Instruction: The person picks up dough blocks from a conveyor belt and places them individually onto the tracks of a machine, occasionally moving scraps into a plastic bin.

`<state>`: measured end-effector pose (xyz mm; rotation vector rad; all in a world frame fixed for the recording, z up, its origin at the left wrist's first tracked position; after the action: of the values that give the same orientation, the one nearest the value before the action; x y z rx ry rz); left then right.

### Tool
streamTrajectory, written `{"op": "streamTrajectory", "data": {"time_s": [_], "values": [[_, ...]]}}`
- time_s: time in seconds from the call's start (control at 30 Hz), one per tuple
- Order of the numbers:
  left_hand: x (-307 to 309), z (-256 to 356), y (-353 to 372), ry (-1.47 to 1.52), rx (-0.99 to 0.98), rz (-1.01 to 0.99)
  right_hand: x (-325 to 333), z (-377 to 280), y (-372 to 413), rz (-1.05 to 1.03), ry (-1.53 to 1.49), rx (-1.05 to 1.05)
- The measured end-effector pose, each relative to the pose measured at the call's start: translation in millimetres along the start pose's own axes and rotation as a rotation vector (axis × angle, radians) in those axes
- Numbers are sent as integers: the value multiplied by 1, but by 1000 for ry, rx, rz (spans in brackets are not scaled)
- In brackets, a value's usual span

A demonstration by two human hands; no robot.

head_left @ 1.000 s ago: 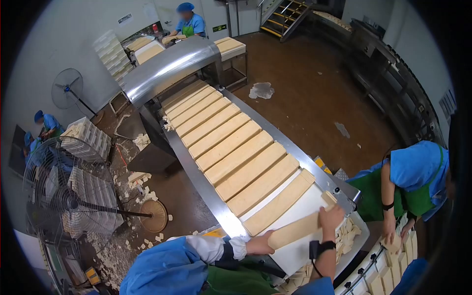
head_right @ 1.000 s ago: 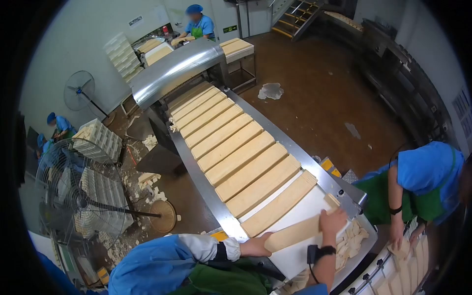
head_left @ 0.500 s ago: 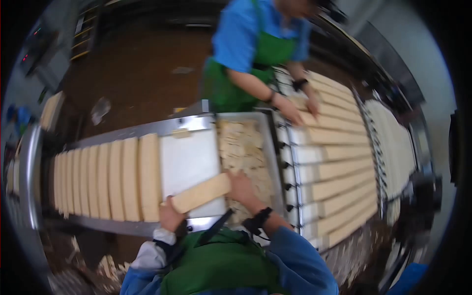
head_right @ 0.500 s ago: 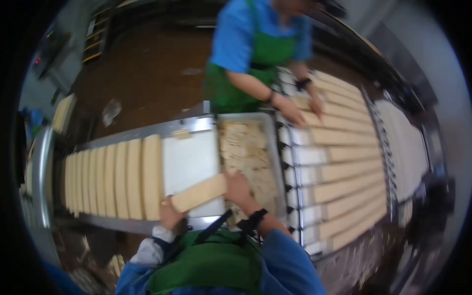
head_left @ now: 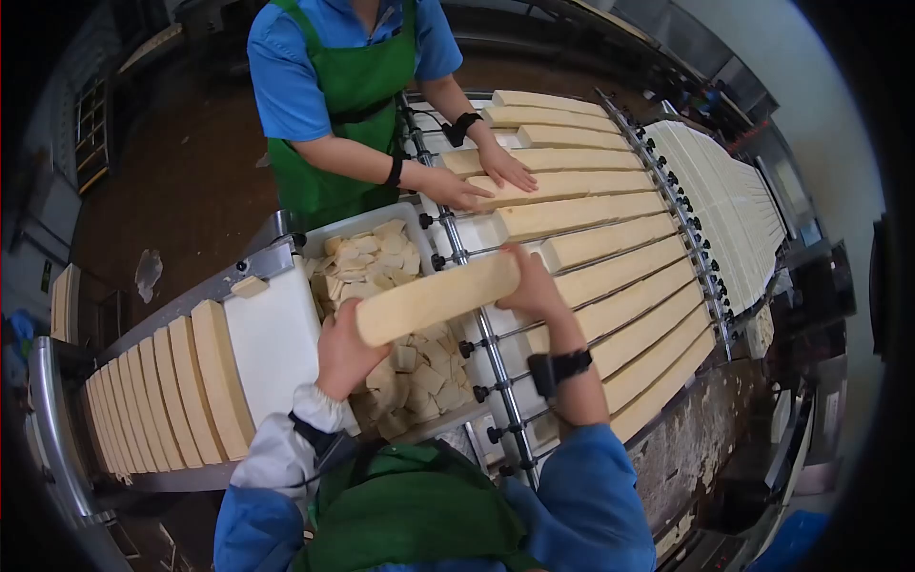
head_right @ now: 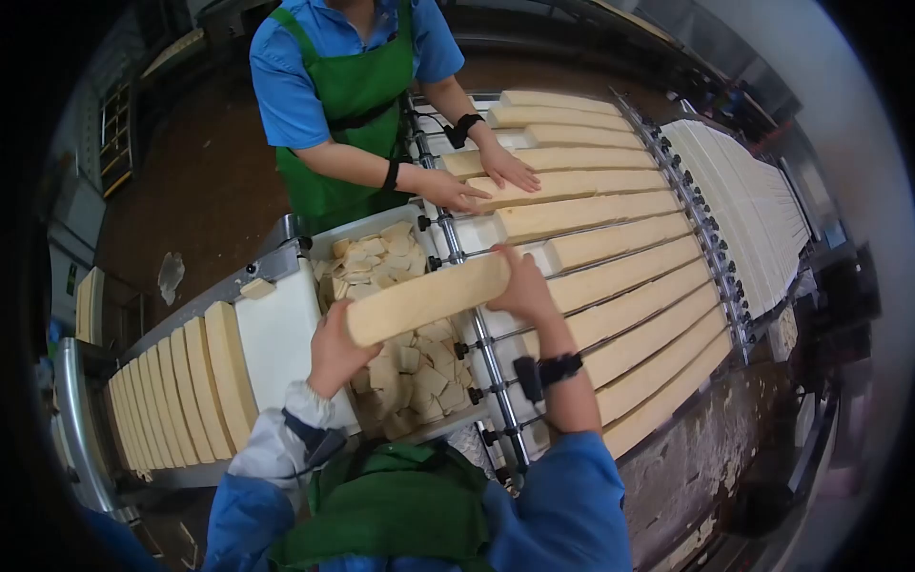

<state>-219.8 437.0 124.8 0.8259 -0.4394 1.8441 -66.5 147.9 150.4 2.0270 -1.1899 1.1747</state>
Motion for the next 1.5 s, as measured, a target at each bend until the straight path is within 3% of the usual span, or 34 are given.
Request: {"op": "streamTrajectory", "data": {"time_s": [0.1, 0.13, 0.23, 0.33, 0.43, 0.67, 0.77, 0.9, 0.97, 1.07, 1.23, 1.3, 1.33, 1.43, 1.47, 1.5], "values": [[-17, 38, -30, -50, -33, -40, -9, 96, -30, 100, -488, -88], [-20, 48, -38, -72, -44, -59, -12, 107, -36, 5, -694, -249], [-33, 68, -58, -92, -125, -86, -15, 109, -39, -17, -546, -596], [-39, 93, -63, 34, -138, -127, -41, 103, -25, 426, 466, -68], [-68, 89, -70, 190, -31, -151, -45, 63, -6, 491, 203, 65], [-94, 53, -73, 314, 115, -134, -65, 0, 2, 497, 45, -72], [-107, 17, -75, 648, 171, -212, -71, -5, 2, 525, 12, -69], [-123, -11, -77, 873, 154, -293, -79, -10, -9, 490, -110, -11], [-125, -14, -75, 850, 130, -268, -85, -20, -21, 570, -179, 56], [-105, 7, -58, 719, 56, -160, -71, -40, -33, 330, -135, -97], [-60, 62, 2, 595, -70, -106, -62, -36, 7, 333, -324, -13], [-63, 75, 22, 622, -110, -149, -55, -27, 31, 323, -463, 22], [-63, 85, 29, 611, -82, -219, -53, -21, 42, 307, -523, -64], [-100, 86, 34, 574, -50, -337, -54, 17, 62, 392, -450, -107], [-126, 76, 27, 632, -205, -252, -52, 26, 65, 425, -348, -119], [-131, 77, 27, 644, -157, -262, -51, 31, 67, 412, -299, -165]]}}
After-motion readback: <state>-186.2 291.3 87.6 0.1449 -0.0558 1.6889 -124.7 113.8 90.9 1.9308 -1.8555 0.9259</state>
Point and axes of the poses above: each hand's wrist, its own y-axis away from the middle knuckle, its own x-axis out of the back of the hand, z = x × y, the point moved 3 cm from there along -y, towards the middle knuckle, and after that the axes turned 10 degrees about x, right-handed, at the moved point
